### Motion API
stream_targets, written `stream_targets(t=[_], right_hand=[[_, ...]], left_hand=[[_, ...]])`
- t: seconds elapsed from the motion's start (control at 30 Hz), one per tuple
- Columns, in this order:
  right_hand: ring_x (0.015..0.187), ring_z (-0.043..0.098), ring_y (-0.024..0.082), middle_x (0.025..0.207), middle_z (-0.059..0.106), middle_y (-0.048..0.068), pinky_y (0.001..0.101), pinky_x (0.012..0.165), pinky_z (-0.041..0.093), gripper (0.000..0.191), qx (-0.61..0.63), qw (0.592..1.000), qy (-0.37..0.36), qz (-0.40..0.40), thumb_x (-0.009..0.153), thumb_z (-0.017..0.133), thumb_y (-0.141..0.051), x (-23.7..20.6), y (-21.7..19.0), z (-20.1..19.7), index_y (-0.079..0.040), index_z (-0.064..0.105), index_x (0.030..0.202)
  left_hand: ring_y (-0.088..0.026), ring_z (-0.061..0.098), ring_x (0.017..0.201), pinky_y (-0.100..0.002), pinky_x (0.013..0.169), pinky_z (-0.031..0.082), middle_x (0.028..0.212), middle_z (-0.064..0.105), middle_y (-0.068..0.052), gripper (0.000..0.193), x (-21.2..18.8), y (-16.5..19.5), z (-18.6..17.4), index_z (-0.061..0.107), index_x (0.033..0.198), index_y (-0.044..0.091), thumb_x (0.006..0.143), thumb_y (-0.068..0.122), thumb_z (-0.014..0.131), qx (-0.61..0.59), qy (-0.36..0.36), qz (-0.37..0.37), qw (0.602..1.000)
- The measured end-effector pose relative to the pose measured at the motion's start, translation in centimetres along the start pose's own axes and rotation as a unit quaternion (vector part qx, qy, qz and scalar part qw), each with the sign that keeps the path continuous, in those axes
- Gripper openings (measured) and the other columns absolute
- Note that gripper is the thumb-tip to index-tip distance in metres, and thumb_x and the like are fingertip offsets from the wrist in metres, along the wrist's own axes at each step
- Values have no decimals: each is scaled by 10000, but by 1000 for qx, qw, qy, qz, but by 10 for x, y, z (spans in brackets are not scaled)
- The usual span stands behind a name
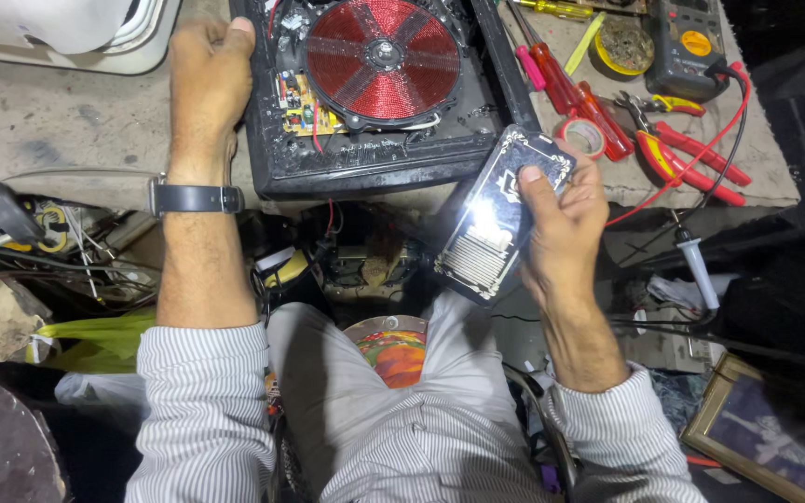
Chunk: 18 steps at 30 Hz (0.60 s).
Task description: The person repairs an electric heater with a red circular heating element on a cluttered workbench, holding a phone in one hand while manipulating the heater's frame, wires and internal components with the other hand, repositioning the heater and working on its parts throughout the clip.
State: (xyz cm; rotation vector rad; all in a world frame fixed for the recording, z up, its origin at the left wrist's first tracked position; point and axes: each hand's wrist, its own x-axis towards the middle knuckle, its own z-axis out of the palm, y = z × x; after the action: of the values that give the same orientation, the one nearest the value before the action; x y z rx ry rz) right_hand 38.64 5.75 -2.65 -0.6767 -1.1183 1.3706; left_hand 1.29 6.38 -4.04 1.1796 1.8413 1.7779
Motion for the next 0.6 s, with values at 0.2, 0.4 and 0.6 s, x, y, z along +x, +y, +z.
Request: stream_targets(t=[0.2,0.4,0.6], right_hand=[[999,685,143,1166,678,101,328,925,596,347,43,999,-6,-12,997,611,36,27,13,-2,-9,461,1307],[860,690,142,1049,695,107,331,800,630,214,-47,999,-17,13,993,645,4,74,-1,-12,29,531,1172],[856,695,118,1068,713,105,278,782,612,228,-121,989,-74,34,996,664,9,54,-36,-8,32,570,1202]], left_hand=[[-93,513,529,-270,438,404,728,600,-20,355,-13,15,-7,625,1115,-69,1123,281,562,-34,-67,-83,994],[-115,578,479,-286,392,496,827,670,-93,688,-60,31,3,144,1556,-77,1101,241,549,-76,-32,-116,990],[-143,605,476,-312,401,560,800,666,-111,859,-83,50,8,-101,1576,-30,1065,202,549,-107,-42,-117,986]])
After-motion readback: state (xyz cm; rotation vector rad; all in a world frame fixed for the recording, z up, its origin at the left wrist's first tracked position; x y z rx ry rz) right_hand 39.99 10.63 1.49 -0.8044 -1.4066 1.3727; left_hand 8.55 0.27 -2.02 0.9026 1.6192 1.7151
